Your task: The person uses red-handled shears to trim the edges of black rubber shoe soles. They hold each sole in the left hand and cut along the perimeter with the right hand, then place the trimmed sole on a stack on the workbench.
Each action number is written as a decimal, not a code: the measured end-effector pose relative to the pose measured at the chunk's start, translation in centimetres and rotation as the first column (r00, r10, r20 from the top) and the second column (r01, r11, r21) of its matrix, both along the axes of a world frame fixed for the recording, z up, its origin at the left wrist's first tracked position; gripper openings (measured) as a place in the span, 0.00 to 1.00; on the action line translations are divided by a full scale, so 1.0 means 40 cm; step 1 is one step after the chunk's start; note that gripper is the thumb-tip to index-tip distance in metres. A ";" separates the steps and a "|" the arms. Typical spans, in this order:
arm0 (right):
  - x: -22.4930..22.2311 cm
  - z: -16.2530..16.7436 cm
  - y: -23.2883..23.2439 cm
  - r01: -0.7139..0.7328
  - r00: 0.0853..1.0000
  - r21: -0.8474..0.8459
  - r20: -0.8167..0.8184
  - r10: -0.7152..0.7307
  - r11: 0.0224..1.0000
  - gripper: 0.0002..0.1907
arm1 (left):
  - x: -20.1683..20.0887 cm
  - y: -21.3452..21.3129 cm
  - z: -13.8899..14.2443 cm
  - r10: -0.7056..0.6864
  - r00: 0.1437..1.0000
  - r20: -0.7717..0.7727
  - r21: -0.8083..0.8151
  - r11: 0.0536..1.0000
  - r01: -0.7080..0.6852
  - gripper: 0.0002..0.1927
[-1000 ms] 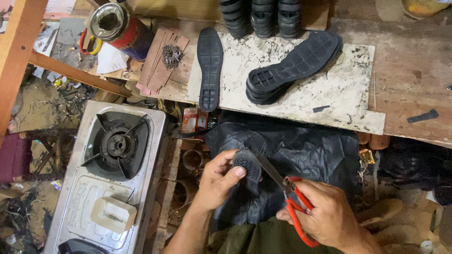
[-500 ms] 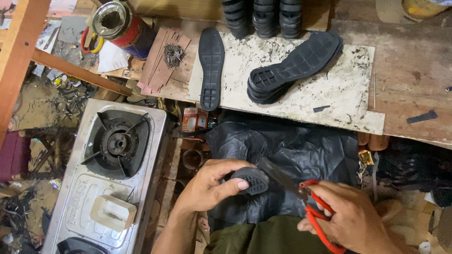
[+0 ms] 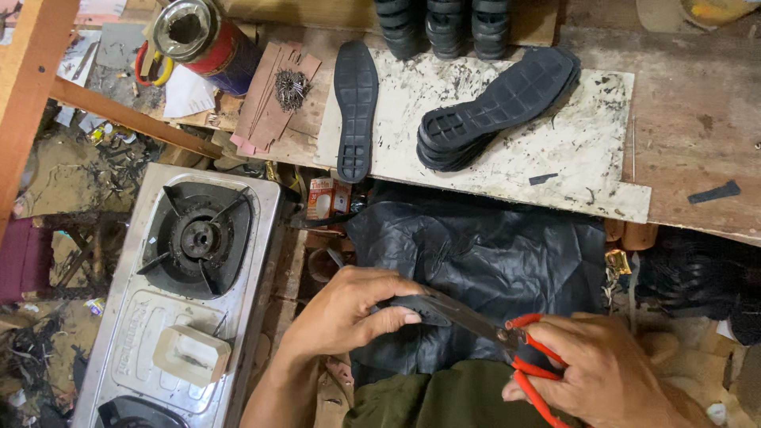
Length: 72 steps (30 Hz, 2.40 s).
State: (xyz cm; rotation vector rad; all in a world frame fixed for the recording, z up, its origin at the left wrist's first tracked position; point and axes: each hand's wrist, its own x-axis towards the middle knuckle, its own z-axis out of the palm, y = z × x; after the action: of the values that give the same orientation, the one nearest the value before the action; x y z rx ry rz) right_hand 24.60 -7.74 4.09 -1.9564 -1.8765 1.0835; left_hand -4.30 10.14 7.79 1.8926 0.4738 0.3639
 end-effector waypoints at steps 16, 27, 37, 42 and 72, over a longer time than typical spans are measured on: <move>0.052 -0.001 -0.010 -0.208 0.972 0.209 -0.066 0.226 0.956 0.23 | 0.013 0.020 0.017 -0.067 0.987 -0.146 0.191 0.977 0.094 0.17; 0.021 -0.052 -0.028 0.048 0.997 0.056 -0.068 -0.044 0.997 0.27 | 0.003 0.011 -0.018 -0.053 0.996 -0.071 0.101 0.993 0.060 0.26; -0.011 -0.054 -0.001 0.134 0.985 0.349 0.053 -0.163 0.927 0.31 | 0.024 -0.036 -0.104 0.297 0.906 0.303 -0.655 0.755 -0.029 0.48; -0.049 0.002 0.044 0.137 0.979 0.446 0.075 -0.190 0.884 0.31 | 0.086 -0.085 -0.131 0.536 0.833 0.139 -0.874 0.461 -0.151 0.44; 0.074 -0.039 0.032 -0.256 0.912 0.424 0.404 0.072 0.869 0.36 | 0.019 -0.051 -0.088 0.015 1.000 -0.012 -0.910 0.413 -0.017 0.37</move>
State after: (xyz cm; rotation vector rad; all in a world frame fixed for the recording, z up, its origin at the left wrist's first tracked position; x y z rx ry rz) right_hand 27.55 -6.47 2.52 -1.8188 -2.2697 0.2287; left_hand -3.54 8.10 4.28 0.7752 0.5385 0.0527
